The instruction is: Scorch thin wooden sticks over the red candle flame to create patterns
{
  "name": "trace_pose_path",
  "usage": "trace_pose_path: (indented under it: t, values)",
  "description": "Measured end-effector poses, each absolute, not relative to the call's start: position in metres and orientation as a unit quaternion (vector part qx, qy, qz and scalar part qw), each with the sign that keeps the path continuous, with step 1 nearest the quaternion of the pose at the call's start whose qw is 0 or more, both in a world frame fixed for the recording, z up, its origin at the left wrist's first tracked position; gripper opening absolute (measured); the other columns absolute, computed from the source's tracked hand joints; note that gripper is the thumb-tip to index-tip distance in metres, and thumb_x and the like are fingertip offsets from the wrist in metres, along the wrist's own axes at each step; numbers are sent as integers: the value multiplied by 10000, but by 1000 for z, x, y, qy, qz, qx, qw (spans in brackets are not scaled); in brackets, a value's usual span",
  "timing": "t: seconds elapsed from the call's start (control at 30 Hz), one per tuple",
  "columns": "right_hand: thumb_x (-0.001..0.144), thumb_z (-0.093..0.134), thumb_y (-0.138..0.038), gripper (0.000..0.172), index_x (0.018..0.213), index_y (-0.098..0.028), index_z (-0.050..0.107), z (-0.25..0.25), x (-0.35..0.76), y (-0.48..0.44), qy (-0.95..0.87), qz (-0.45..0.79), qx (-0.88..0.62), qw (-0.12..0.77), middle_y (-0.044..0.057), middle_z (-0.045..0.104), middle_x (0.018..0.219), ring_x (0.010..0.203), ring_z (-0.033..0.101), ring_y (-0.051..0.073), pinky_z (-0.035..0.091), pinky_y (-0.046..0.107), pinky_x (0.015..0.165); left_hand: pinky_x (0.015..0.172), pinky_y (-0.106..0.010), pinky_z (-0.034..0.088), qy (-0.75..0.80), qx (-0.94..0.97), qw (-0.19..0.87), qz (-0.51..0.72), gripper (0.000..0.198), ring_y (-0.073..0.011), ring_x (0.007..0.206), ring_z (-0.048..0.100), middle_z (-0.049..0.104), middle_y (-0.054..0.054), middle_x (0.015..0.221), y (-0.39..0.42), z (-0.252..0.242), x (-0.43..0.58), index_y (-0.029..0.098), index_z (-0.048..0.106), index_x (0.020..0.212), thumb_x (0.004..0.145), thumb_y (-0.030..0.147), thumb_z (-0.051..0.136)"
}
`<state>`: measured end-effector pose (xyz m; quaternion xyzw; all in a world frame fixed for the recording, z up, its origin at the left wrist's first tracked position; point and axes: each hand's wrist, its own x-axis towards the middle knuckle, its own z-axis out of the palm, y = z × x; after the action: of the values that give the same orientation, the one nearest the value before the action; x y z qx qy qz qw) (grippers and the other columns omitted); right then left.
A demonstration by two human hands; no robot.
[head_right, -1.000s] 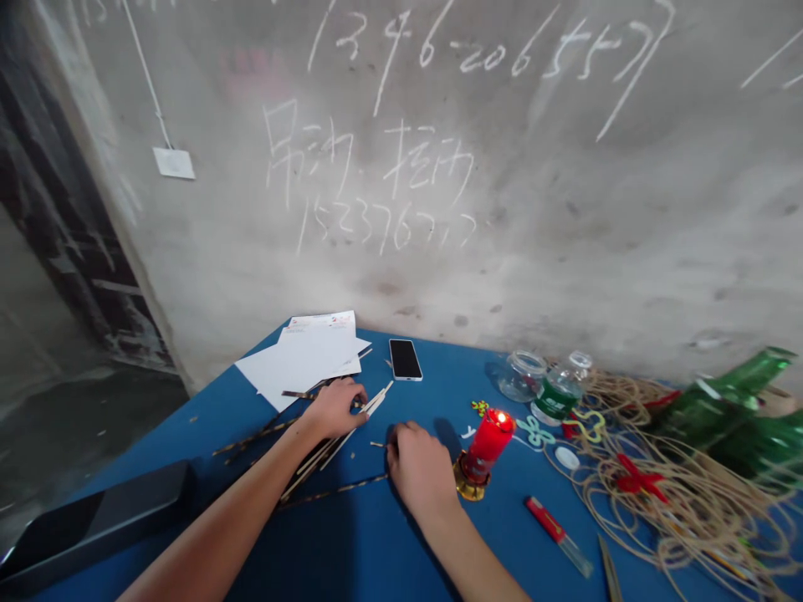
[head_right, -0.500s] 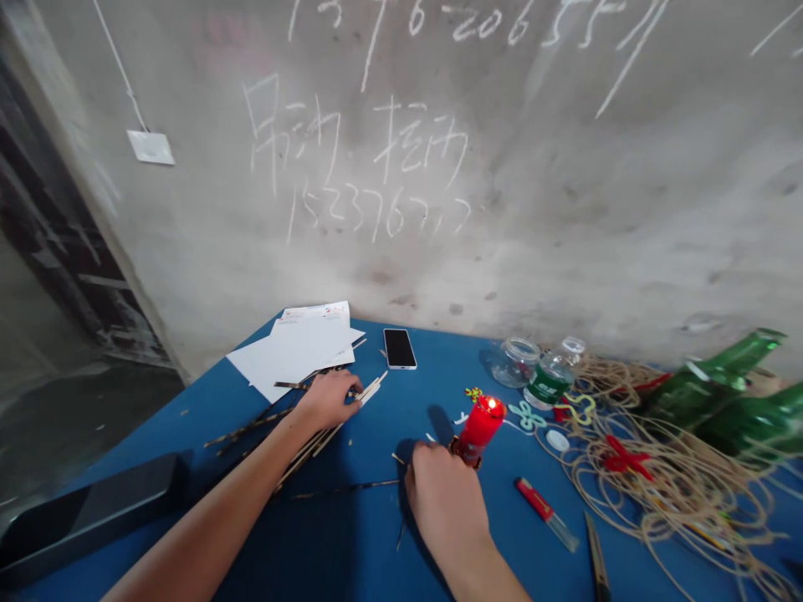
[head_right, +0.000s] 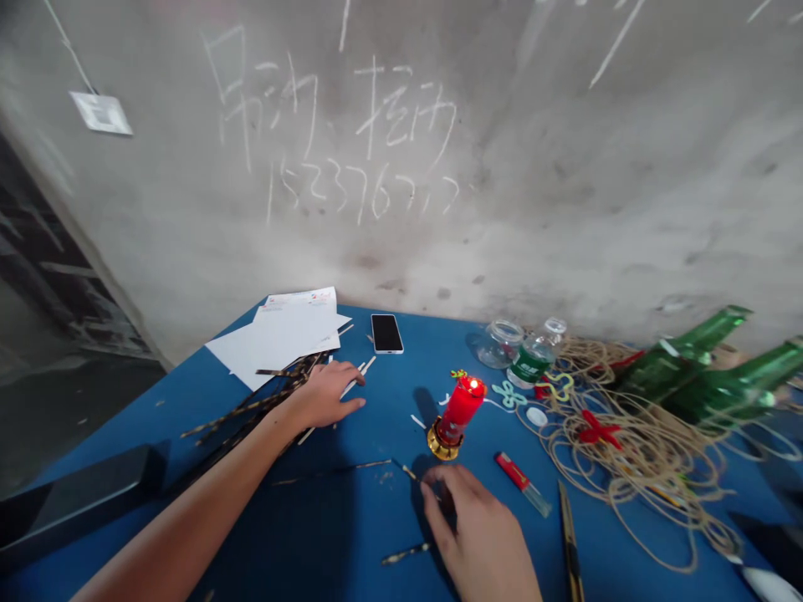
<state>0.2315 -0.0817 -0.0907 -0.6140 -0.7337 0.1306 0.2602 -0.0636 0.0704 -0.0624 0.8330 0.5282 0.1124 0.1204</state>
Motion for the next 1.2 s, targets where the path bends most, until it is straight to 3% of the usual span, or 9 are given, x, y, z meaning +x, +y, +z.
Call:
trace_pose_path:
  t: [0.13,0.23,0.33,0.5,0.83,0.93,1.1,1.2]
  values:
    - [1127,482,-395,290,1043,-300,743,-81,244,-87,-795,154,-564,161,20,798,1040,820,810,224,605,347,752,1203,-615,437,520,836,134,114,281,-375,1398,617,721,-117,1429,73,-65,-66,232,710,1273,1034,380,715]
    - [1078,621,-332,175,1159,-325,776,-73,253,-90,-813,205,-538,92,18,798,1171,1002,826,233,618,330,873,1208,-610,431,518,835,140,119,262,-367,1410,615,717,-117,1437,74,-65,-68,234,703,1264,1042,373,707]
    - [966,813,-279,337,1290,-368,782,-70,258,-87,-812,243,-526,73,14,786,1306,1159,801,242,594,297,976,1204,-615,429,516,836,143,122,247,-368,1398,621,722,-117,1422,75,-65,-69,233,707,1245,1043,375,709]
    - [1009,746,-219,82,1006,-288,791,-67,256,-80,-824,241,-511,34,8,801,1088,1042,788,222,547,271,876,1197,-620,430,514,837,143,122,218,-367,1380,633,721,-114,1410,76,-68,-69,240,718,1219,1049,375,703]
    - [779,764,-191,90,849,-245,780,-52,247,-82,-791,233,-566,1,17,825,963,925,785,245,507,309,813,1223,-649,404,512,837,151,122,207,-373,1409,624,714,-110,1429,77,-66,-70,247,721,1220,1060,368,671]
    - [824,729,-235,56,848,-247,778,-49,273,-78,-789,206,-577,31,23,821,949,912,780,237,529,326,843,1221,-649,405,510,837,153,125,214,-362,1414,621,716,-111,1426,79,-67,-71,245,713,1232,1069,371,655]
    - [977,673,-387,213,886,-265,822,-34,349,-38,-742,93,-661,60,21,811,844,762,753,221,526,333,724,1222,-657,400,509,836,160,126,227,-357,1417,618,707,-115,1446,82,-69,-72,245,710,1241,1065,372,641]
    - [1030,694,-360,199,979,-237,841,-24,373,13,-713,66,-696,59,46,843,962,899,789,241,573,355,825,1213,-665,406,509,836,162,127,238,-364,1416,619,707,-120,1442,82,-69,-72,241,713,1239,1062,373,624]
